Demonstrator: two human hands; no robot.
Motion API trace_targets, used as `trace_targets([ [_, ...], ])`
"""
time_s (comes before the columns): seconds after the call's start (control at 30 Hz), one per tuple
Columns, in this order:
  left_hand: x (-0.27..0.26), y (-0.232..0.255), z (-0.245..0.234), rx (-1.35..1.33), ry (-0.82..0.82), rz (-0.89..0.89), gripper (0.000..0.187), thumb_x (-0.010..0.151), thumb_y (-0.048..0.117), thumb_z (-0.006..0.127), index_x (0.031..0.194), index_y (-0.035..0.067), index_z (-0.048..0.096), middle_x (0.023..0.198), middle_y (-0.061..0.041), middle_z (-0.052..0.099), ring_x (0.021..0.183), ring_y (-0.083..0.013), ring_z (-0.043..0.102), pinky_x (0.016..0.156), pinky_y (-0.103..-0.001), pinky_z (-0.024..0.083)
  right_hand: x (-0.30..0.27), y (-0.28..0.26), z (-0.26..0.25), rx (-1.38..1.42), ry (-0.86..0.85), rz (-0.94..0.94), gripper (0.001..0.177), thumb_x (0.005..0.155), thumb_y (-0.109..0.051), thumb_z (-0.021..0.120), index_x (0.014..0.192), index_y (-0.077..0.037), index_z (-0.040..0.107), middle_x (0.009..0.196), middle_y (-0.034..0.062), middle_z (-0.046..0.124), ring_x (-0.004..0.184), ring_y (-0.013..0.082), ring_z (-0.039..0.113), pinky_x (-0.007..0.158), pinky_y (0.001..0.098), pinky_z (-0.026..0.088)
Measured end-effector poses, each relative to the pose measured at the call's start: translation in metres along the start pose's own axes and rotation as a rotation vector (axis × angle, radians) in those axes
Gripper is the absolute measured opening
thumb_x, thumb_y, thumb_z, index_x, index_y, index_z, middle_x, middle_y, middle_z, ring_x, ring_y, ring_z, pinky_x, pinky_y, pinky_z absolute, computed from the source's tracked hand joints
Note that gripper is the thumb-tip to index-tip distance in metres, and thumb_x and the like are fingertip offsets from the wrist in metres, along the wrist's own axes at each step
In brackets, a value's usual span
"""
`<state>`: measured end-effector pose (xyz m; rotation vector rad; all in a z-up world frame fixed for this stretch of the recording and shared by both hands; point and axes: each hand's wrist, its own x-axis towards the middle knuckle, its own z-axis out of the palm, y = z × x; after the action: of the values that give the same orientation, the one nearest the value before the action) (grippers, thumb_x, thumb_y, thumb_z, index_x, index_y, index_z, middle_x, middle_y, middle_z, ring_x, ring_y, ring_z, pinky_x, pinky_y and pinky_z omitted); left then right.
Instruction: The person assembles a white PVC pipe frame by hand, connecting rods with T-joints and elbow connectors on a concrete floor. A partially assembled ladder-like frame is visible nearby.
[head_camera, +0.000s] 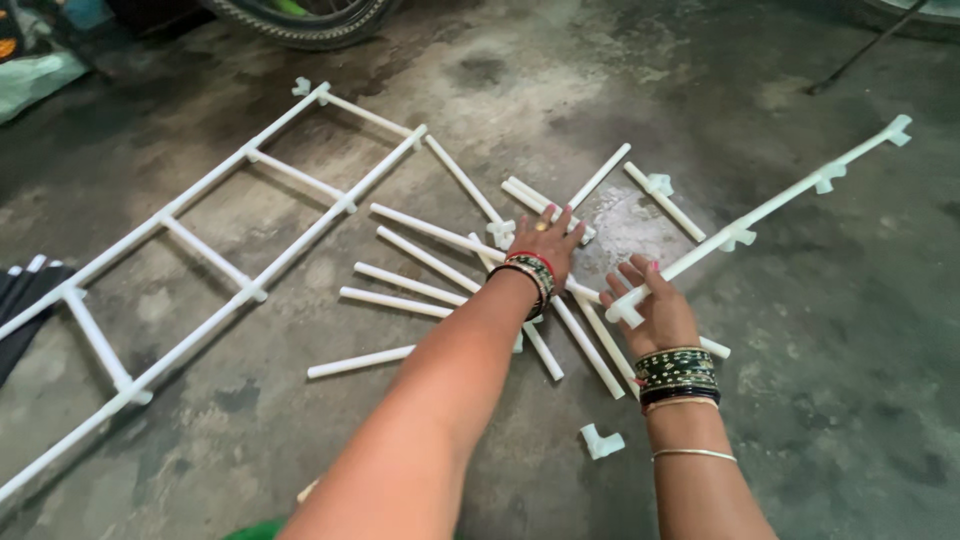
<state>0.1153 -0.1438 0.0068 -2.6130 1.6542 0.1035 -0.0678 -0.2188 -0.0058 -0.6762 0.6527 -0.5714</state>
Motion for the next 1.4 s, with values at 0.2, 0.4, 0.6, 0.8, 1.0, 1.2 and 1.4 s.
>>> trace_targets([
  [0.2, 0.024, 0.012, -0.014, -0.063, -0.176, -0.065, 0.071, 0.094, 0.013, 0.055, 0.158, 0.03, 0.029, 0.169, -0.001, 0.014, 0.156, -0.0295, 0.012, 0.123, -0.06, 0.015, 0.001, 0.004, 0.002, 0.027, -0.001, 0.011, 0.051, 0.103, -0.034, 0.048, 0.144, -0.003, 0.048, 0.142, 0.017, 0.056, 0.13, 0.0357, 0.058, 0.108, 0.0527, 0.05],
  [0.4, 0.004, 0.002, -0.004, -0.114, -0.074, -0.034, 0.063, 0.091, 0.008, 0.057, 0.149, 0.03, 0.046, 0.155, -0.007, 0.035, 0.132, -0.0353, 0.05, 0.106, -0.045, 0.047, -0.001, 0.007, -0.001, 0.067, -0.053, 0.046, 0.052, 0.103, -0.033, 0.048, 0.146, -0.005, 0.044, 0.144, 0.0198, 0.055, 0.132, 0.0383, 0.056, 0.11, 0.0533, 0.049],
  [0.6, -0.001, 0.011, 0.029, -0.187, 0.266, 0.05, 0.023, 0.094, 0.01, 0.055, 0.111, 0.015, 0.071, 0.125, -0.008, 0.062, 0.118, -0.033, 0.062, 0.096, -0.044, 0.055, 0.0, 0.007, -0.002, 0.081, -0.061, 0.053, 0.054, 0.104, -0.034, 0.047, 0.148, -0.003, 0.039, 0.146, 0.0245, 0.052, 0.134, 0.0404, 0.056, 0.109, 0.0547, 0.05],
  [0.8, -0.001, 0.011, 0.033, -0.08, 0.29, 0.138, 0.021, 0.093, 0.016, 0.056, 0.101, 0.02, 0.075, 0.108, -0.005, 0.068, 0.105, -0.0277, 0.068, 0.094, -0.051, 0.05, 0.004, 0.01, -0.008, 0.137, -0.075, 0.074, 0.052, 0.105, -0.033, 0.043, 0.149, -0.005, 0.037, 0.147, 0.0255, 0.052, 0.133, 0.0416, 0.056, 0.108, 0.0548, 0.052],
  [1.0, -0.018, 0.004, 0.008, 0.081, 0.273, 0.378, 0.025, 0.088, 0.012, 0.058, 0.109, 0.02, 0.07, 0.104, -0.003, 0.068, 0.103, -0.0244, 0.068, 0.094, -0.049, 0.045, 0.0, 0.009, -0.003, 0.133, -0.052, 0.083, 0.052, 0.106, -0.033, 0.04, 0.148, -0.003, 0.038, 0.144, 0.0272, 0.056, 0.132, 0.0425, 0.058, 0.105, 0.053, 0.054],
  [1.2, -0.061, 0.019, -0.022, -0.22, 0.676, 0.468, 0.029, 0.088, 0.009, 0.062, 0.116, 0.016, 0.066, 0.106, -0.004, 0.066, 0.106, -0.0256, 0.066, 0.097, -0.043, 0.049, 0.01, 0.011, -0.011, 0.193, -0.025, 0.041, 0.041, 0.109, -0.03, 0.041, 0.138, -0.002, 0.047, 0.136, 0.0238, 0.058, 0.119, 0.0361, 0.063, 0.105, 0.0542, 0.055],
  [1.4, -0.133, 0.049, -0.04, -0.584, 0.532, 0.249, 0.043, 0.097, 0.011, 0.061, 0.137, 0.025, 0.065, 0.102, -0.008, 0.065, 0.091, -0.0278, 0.066, 0.08, -0.043, 0.053, 0.026, 0.024, -0.024, 0.203, -0.068, 0.025, 0.032, 0.109, -0.034, 0.04, 0.115, -0.005, 0.053, 0.116, 0.0199, 0.068, 0.109, 0.0358, 0.066, 0.093, 0.0533, 0.055],
])
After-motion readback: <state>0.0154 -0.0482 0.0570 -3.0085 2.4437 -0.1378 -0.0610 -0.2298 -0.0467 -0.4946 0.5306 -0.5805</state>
